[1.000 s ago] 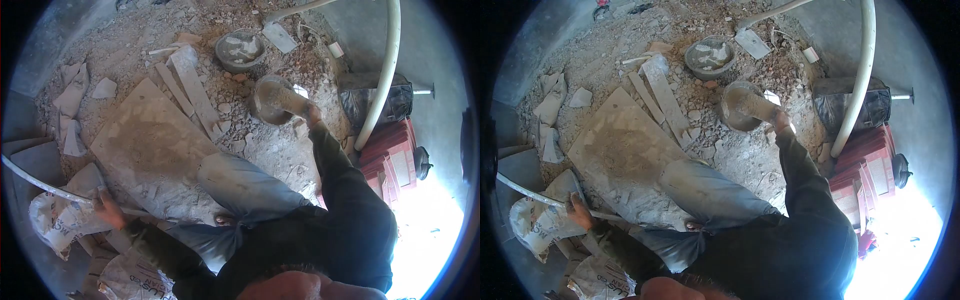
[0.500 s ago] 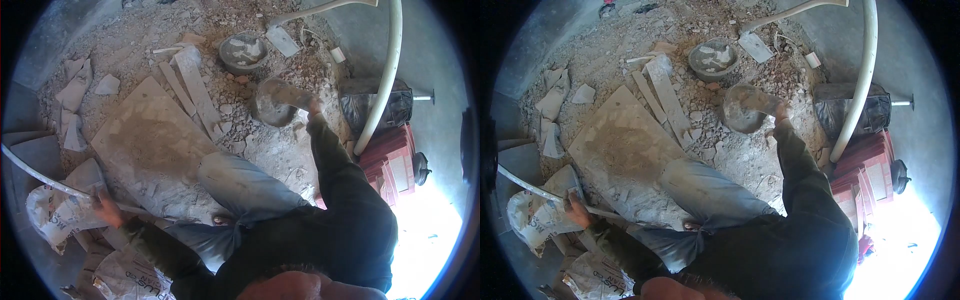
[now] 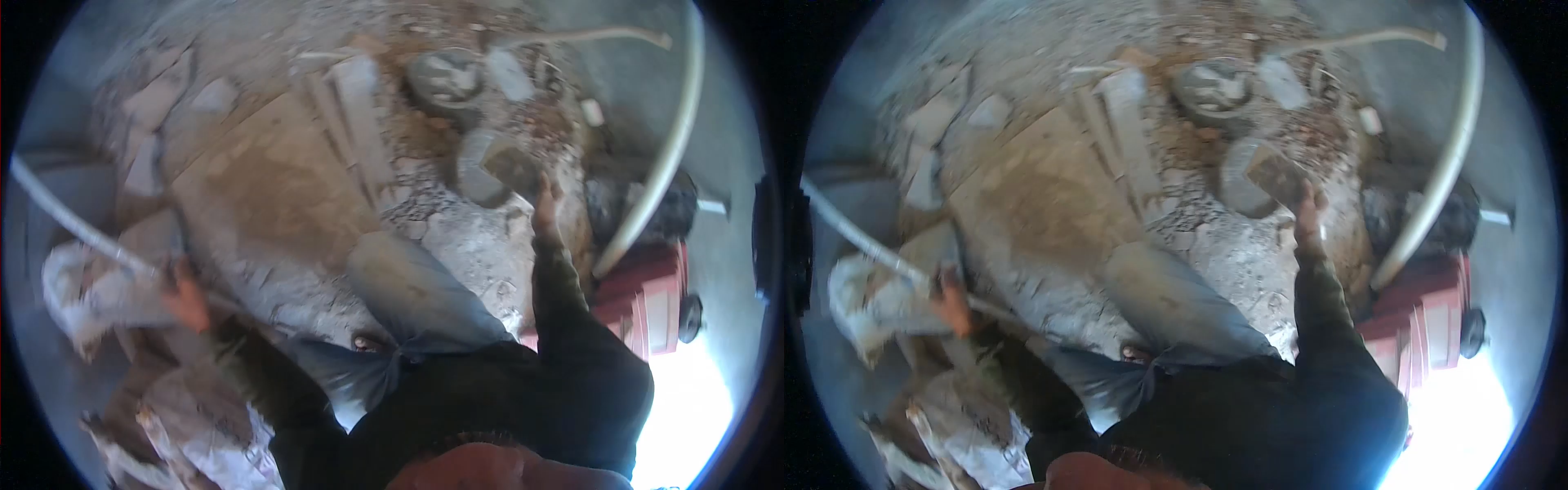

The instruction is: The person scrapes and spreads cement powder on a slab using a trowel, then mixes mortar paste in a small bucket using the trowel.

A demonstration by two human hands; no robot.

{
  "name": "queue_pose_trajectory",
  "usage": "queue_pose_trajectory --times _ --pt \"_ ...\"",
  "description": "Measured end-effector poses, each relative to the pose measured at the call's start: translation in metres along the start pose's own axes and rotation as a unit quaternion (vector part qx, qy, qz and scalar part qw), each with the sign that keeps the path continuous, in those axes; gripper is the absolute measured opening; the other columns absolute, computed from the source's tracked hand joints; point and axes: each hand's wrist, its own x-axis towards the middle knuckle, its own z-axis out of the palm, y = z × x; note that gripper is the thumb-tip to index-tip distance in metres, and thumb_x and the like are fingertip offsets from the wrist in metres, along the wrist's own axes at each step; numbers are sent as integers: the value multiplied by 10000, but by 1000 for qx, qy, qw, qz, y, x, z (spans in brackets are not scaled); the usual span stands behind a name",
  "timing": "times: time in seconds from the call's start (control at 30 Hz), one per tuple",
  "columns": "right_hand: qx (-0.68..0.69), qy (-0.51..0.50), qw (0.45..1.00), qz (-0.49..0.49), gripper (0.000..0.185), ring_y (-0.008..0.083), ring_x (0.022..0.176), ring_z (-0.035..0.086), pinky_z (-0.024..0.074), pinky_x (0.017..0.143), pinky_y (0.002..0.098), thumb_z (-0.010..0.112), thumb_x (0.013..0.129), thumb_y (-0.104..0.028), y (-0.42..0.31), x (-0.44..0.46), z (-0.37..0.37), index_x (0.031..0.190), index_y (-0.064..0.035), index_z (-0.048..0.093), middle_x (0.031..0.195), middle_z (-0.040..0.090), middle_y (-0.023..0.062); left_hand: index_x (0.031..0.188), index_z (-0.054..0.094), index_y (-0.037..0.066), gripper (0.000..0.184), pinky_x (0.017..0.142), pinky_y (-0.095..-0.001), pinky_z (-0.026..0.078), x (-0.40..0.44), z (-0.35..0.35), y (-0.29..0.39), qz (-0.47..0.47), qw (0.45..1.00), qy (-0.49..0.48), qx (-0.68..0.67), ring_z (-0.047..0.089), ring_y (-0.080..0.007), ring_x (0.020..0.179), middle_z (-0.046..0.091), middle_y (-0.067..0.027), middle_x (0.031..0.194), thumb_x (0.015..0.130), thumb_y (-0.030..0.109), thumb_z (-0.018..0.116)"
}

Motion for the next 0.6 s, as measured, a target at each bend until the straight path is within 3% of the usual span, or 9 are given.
queue_pose_trajectory --times 0.07,0.13,0.23,0.3,0.33,0.43,0.47,0.53,0.6 --pt "93 -41 987 127 275 212 956 611 500 827 361 561 928 -188 22 -28 24 1141 -15 580 1102 626 105 1163 573 -60 375 838 -326 470 3 -5 -4 42 994 7 97 596 -225 945 628 -143 1062 859 152 628" --pt "62 -171 974 133 280 211 954 605 489 830 357 558 925 -190 66 -50 72 1141 -14 585 1090 631 107 1160 574 -60 371 811 -292 467 1 -3 -14 100 990 32 97 588 -190 911 625 -139 1041 854 140 632" --pt "12 -324 939 113 288 209 951 597 471 834 351 552 919 -193 155 -88 122 1141 -12 592 1073 638 110 1131 581 -75 354 761 -268 454 -27 6 29 52 998 9 -16 560 -153 837 625 -129 966 840 120 635" --pt "29 -286 931 224 267 196 939 593 467 828 349 535 922 -190 202 -111 160 1109 -15 611 1060 642 95 1128 575 -83 349 719 -257 452 -38 5 51 18 1000 11 -5 545 -131 794 624 -120 925 834 99 628" --pt "38 -262 924 277 260 190 932 592 465 825 348 527 924 -188 206 -123 185 1094 -16 621 1054 644 88 1142 560 -87 353 656 -243 447 -40 1 53 78 994 14 69 543 -114 754 641 -104 890 833 82 599" --pt "45 -227 938 257 286 177 927 591 466 809 347 506 932 -224 178 -146 236 1065 -2 627 1051 645 73 1153 554 -86 362 654 -235 445 -59 -8 70 26 997 5 70 545 -108 748 652 -92 878 829 76 570" --pt "12 -245 942 232 310 181 931 592 467 810 350 497 938 -245 207 -144 253 1082 0 619 1055 644 74 1151 558 -81 362 699 -228 440 -66 -11 70 22 999 9 44 551 -106 777 663 -91 883 826 78 548" --pt "-53 -278 942 181 357 190 937 594 469 811 357 479 950 -288 287 -138 295 1114 5 602 1062 643 76 1178 535 -77 363 651 -195 434 -76 -23 67 34 999 6 42 539 -80 752 651 -103 908 844 66 535" --pt "89 -309 911 257 452 245 1000 581 450 864 403 481 936 -360 248 -153 353 1184 8 568 1126 623 124 1192 521 -78 369 660 -186 438 -86 -30 71 45 998 7 49 541 -76 759 643 -107 921 847 54 527"
